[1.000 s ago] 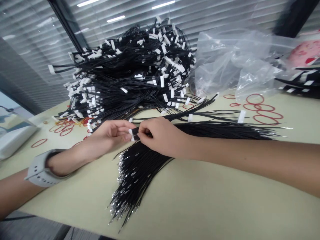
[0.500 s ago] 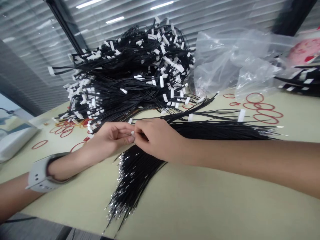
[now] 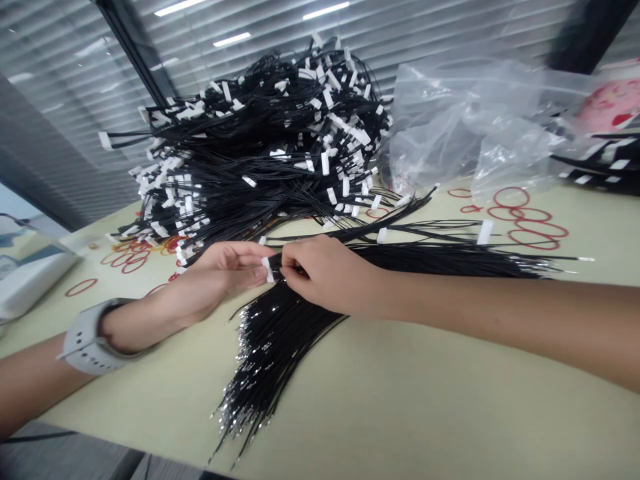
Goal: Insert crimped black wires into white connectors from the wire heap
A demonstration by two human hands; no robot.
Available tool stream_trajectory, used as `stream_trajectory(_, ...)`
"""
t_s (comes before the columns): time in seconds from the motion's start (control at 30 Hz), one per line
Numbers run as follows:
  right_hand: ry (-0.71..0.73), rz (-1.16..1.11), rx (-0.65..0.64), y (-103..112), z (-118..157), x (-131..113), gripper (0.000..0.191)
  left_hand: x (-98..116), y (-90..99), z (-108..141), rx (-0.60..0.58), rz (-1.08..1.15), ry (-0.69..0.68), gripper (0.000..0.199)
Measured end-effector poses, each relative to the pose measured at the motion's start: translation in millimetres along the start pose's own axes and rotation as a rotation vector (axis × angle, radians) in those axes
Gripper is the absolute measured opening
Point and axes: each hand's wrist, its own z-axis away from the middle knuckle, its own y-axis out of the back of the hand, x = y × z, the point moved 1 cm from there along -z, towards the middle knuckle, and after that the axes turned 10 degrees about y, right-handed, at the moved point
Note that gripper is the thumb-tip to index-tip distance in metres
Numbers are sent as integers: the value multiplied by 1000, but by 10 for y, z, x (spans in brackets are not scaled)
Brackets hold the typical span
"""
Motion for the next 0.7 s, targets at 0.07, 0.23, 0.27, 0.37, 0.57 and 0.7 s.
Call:
stream_trajectory(0.07,-7,-55,17,-1,2,10,14,1,3,-2,-3,6,7,21)
stream_trajectory(0.23,-22,-147,52,-9,7,31,19,3,8,0,-28,6,-12,21)
stream_trajectory(0.27,-28,-150,51,-10,7,32,18,3,7,1,-32,4,-16,21)
stream_trajectory(0.37,-37,-137,49,-11,2,26,18,2,0,0,-23,-2,-15,19)
stream_trajectory(0.57,-5,-12,28,-20,-6,10,16,-5,-22,-4,-4,-73,-33,21)
stream_trajectory(0.7,44,57,25,-36,1,15,16,-18,-17,-13,14,-135,-65,23)
